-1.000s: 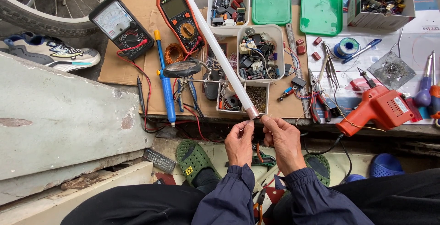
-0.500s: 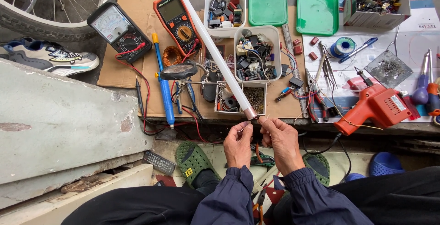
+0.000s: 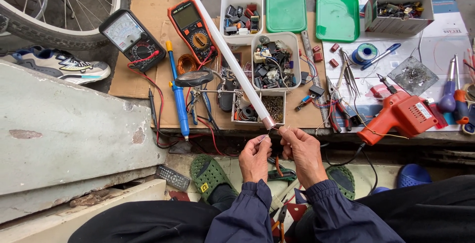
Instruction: Assembling a wiring tube by threading electrical wires through a plastic pipe and attaching a small component.
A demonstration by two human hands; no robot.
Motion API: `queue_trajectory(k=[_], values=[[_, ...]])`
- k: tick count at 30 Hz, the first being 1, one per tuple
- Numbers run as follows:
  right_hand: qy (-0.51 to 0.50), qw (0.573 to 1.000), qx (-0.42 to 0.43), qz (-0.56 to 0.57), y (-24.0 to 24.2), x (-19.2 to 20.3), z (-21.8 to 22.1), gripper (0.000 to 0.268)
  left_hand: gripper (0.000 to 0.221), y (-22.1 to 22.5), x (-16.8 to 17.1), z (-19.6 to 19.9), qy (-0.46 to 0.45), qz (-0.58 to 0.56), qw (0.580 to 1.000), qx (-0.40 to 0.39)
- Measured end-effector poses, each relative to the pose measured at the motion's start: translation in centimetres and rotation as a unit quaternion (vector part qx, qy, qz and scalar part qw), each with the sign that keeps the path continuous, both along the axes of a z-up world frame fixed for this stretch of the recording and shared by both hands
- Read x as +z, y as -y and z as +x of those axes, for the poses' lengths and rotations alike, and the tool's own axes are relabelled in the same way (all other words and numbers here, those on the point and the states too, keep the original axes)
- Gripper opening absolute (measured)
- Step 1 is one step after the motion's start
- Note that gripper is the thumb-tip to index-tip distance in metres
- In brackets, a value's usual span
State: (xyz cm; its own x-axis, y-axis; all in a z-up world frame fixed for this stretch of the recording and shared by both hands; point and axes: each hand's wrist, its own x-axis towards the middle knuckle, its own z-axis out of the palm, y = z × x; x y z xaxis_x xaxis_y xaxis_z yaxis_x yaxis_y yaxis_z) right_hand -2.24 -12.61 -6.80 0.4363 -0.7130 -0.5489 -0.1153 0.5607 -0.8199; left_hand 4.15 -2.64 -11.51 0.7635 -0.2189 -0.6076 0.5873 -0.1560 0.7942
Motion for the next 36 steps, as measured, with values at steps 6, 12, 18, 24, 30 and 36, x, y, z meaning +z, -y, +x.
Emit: queue_trajectory(k=[6, 12, 18, 24, 30, 36], values=[[0.003, 1.000, 0.001, -0.003, -0.1, 0.7, -0.1, 0.019, 0.031, -0.2, -0.3, -0.1, -0.002, -0.008, 1.000, 0.006], [-0.004, 1.000, -0.003, -0.009, -0.5, 1.1, 0.0, 0.018, 0.035, -0.5, 1.0, 0.1, -0.015, -0.010, 1.000, 0.001], [-0.013, 1.000, -0.001, -0.004, -1.5, 2.4, -0.1, 0.017, 0.039, -0.4, 2.7, 0.1, -0.022, 0.004, 1.000, -0.020], [-0.021, 1.000, 0.017, -0.005, -1.4, 3.0, -0.3, 0.018, 0.039, -0.5, 2.3, 0.0, -0.030, 0.010, 0.999, -0.021], [-0.020, 1.000, 0.024, -0.004, -1.6, 3.5, -0.3, 0.018, 0.037, -0.9, 2.5, -0.1, -0.030, 0.000, 0.999, -0.013], [-0.007, 0.999, 0.040, 0.033, -1.3, 3.3, -0.2, 0.028, 0.038, -0.8, 1.8, 0.0, -0.017, -0.012, 1.000, -0.011]])
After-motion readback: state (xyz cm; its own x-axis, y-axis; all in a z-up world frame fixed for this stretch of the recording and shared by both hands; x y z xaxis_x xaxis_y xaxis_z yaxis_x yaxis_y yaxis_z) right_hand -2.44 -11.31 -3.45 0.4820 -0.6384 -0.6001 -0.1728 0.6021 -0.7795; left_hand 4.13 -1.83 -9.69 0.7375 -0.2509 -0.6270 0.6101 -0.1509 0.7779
